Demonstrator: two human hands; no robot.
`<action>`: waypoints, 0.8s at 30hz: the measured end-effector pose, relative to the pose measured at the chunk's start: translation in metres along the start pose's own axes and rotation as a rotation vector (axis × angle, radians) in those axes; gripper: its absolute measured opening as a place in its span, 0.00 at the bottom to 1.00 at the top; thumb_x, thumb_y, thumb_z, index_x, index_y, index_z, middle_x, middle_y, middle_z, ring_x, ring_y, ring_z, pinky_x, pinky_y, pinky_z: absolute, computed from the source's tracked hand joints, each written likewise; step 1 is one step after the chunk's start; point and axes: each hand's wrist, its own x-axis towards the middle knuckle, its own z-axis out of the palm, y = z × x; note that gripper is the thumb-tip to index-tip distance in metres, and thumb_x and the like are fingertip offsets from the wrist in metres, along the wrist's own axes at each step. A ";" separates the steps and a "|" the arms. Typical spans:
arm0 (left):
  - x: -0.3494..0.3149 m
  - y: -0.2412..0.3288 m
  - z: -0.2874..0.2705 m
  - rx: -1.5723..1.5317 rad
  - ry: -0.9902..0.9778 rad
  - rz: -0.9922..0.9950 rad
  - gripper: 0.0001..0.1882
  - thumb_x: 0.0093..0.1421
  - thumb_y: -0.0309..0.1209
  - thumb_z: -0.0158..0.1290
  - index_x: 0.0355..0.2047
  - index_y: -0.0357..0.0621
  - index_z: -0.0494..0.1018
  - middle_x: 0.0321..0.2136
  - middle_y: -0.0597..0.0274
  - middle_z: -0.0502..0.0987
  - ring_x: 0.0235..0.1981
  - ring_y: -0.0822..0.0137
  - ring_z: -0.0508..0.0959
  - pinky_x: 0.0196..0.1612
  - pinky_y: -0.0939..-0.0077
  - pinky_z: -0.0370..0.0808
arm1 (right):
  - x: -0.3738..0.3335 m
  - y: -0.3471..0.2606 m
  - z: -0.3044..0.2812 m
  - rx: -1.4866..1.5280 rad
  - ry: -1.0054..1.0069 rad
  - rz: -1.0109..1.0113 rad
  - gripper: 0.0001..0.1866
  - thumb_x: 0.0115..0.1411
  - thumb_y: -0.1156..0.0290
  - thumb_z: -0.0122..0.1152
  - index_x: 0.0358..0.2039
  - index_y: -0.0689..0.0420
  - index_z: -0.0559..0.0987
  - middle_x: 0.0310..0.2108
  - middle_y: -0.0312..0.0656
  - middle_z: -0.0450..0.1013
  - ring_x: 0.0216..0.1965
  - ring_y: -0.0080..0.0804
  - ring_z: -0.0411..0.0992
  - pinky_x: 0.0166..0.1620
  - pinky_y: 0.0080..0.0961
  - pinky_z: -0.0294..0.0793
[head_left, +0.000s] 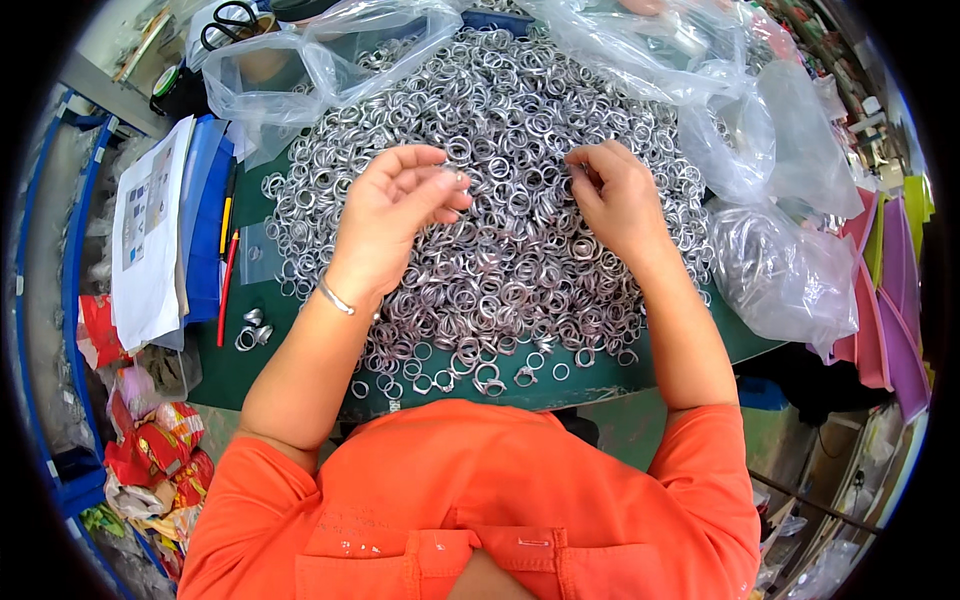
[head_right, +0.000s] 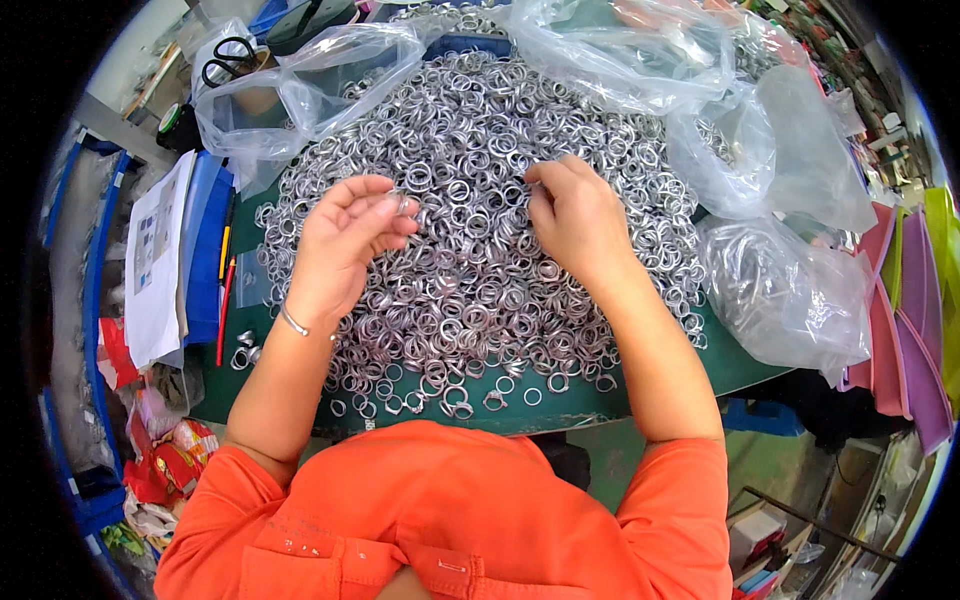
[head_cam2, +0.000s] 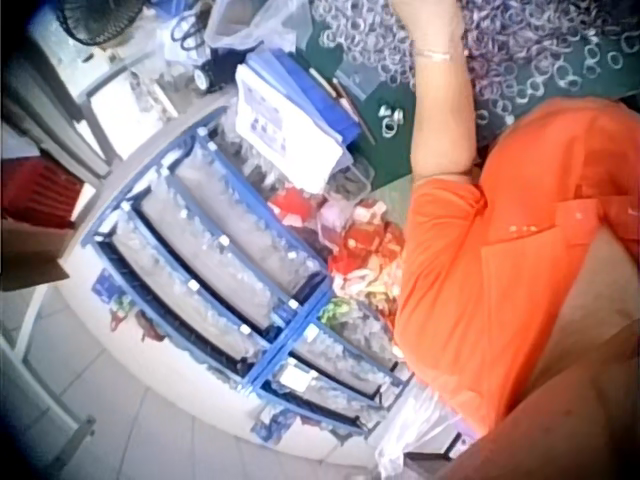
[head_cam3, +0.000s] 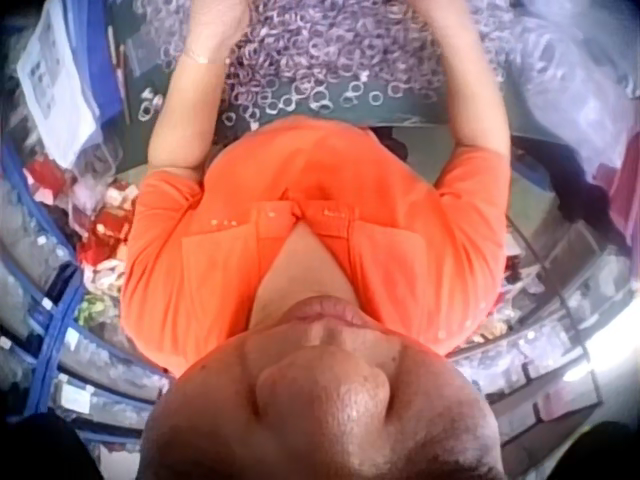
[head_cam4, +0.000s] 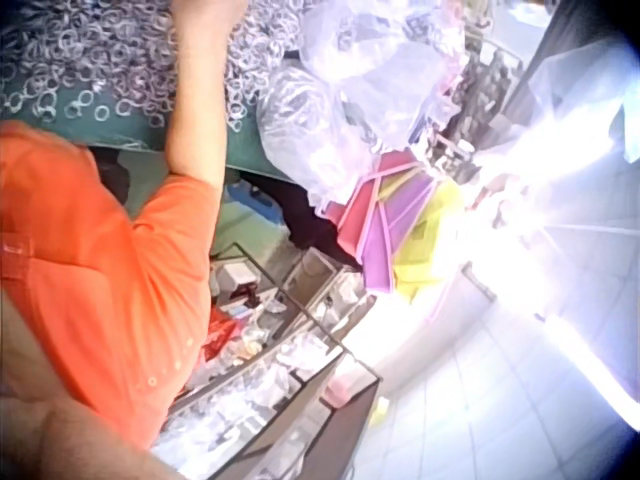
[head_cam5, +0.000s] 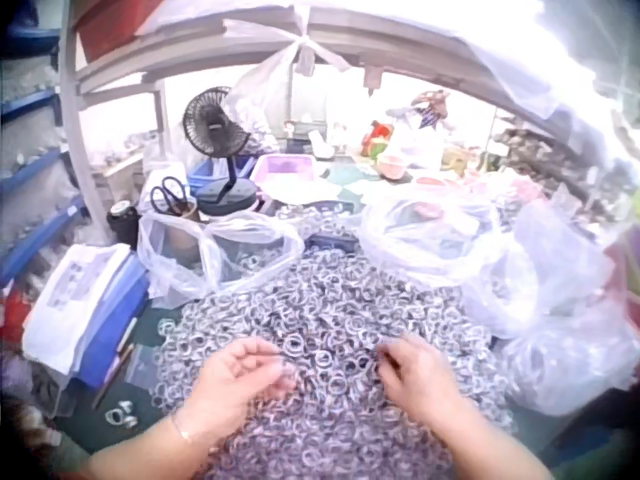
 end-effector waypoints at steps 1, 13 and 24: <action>-0.003 -0.001 -0.006 -0.044 0.000 -0.020 0.08 0.59 0.23 0.48 0.40 0.38 0.69 0.33 0.54 0.77 0.30 0.71 0.77 0.31 0.81 0.75 | 0.004 -0.003 0.002 0.018 0.015 -0.027 0.06 0.50 0.75 0.56 0.30 0.57 0.78 0.27 0.43 0.70 0.30 0.44 0.72 0.33 0.36 0.71; -0.026 0.000 -0.027 -0.152 0.026 -0.019 0.10 0.56 0.19 0.46 0.39 0.36 0.68 0.33 0.56 0.76 0.28 0.73 0.75 0.29 0.83 0.73 | 0.026 -0.011 0.026 -0.146 -0.146 -0.017 0.09 0.51 0.69 0.56 0.33 0.54 0.80 0.33 0.46 0.73 0.37 0.46 0.72 0.40 0.39 0.72; -0.068 0.005 -0.055 0.173 0.025 -0.004 0.07 0.56 0.23 0.53 0.36 0.37 0.72 0.22 0.69 0.71 0.19 0.82 0.66 0.20 0.90 0.62 | -0.007 -0.027 -0.007 1.456 0.079 0.687 0.10 0.55 0.75 0.51 0.36 0.66 0.72 0.25 0.43 0.72 0.20 0.24 0.67 0.23 0.15 0.66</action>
